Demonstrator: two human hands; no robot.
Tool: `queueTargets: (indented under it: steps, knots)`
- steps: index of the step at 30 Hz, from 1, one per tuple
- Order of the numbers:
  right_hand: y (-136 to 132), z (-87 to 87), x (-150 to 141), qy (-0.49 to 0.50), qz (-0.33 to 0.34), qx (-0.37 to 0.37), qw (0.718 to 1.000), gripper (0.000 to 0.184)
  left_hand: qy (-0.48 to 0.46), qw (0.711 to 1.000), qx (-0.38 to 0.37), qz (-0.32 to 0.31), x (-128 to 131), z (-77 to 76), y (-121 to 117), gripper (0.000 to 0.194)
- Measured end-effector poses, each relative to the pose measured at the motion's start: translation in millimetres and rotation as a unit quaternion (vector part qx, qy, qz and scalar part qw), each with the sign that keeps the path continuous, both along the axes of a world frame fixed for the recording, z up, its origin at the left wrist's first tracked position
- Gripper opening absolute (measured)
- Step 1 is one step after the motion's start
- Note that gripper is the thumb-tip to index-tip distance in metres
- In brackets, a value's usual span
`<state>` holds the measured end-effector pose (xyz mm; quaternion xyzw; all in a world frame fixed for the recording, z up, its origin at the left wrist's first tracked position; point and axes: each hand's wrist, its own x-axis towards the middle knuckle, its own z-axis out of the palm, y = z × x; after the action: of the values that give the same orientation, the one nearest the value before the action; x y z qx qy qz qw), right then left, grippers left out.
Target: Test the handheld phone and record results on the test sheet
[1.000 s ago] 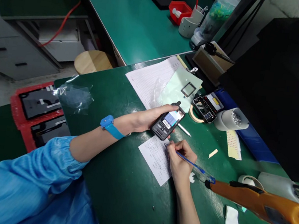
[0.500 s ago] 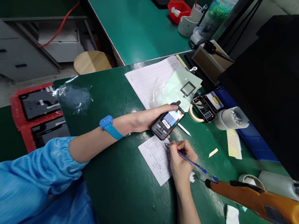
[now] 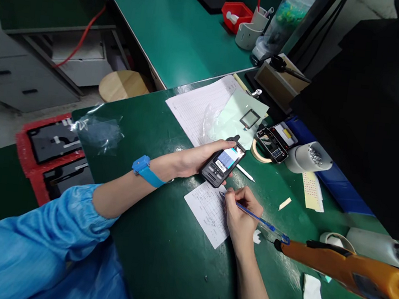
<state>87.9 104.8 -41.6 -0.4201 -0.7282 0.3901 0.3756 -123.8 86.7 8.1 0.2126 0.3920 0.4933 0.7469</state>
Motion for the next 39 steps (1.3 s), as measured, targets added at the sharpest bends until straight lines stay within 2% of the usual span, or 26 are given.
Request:
queueTargets:
  steps: [13,22,28,39]
  knots:
    - [-0.2,-2.7,2.3,-0.002,0.006,0.014,1.0,0.041,-0.01,1.0,0.001,-0.003,-0.7,-3.5,-0.5,0.04]
    - [0.7,-3.4,2.5,-0.004,0.004,0.039,0.999,0.038,0.009,1.0,-0.003,-0.003,-1.0,-0.4,-0.5,0.044]
    - [1.2,-4.2,2.7,-0.019,0.008,0.039,0.999,0.039,0.032,0.999,0.006,0.004,0.8,3.8,-0.3,0.04]
    - [-0.4,-6.6,0.2,-0.008,-0.012,0.024,1.0,0.035,0.031,0.999,0.016,0.014,1.2,-1.1,0.8,0.037]
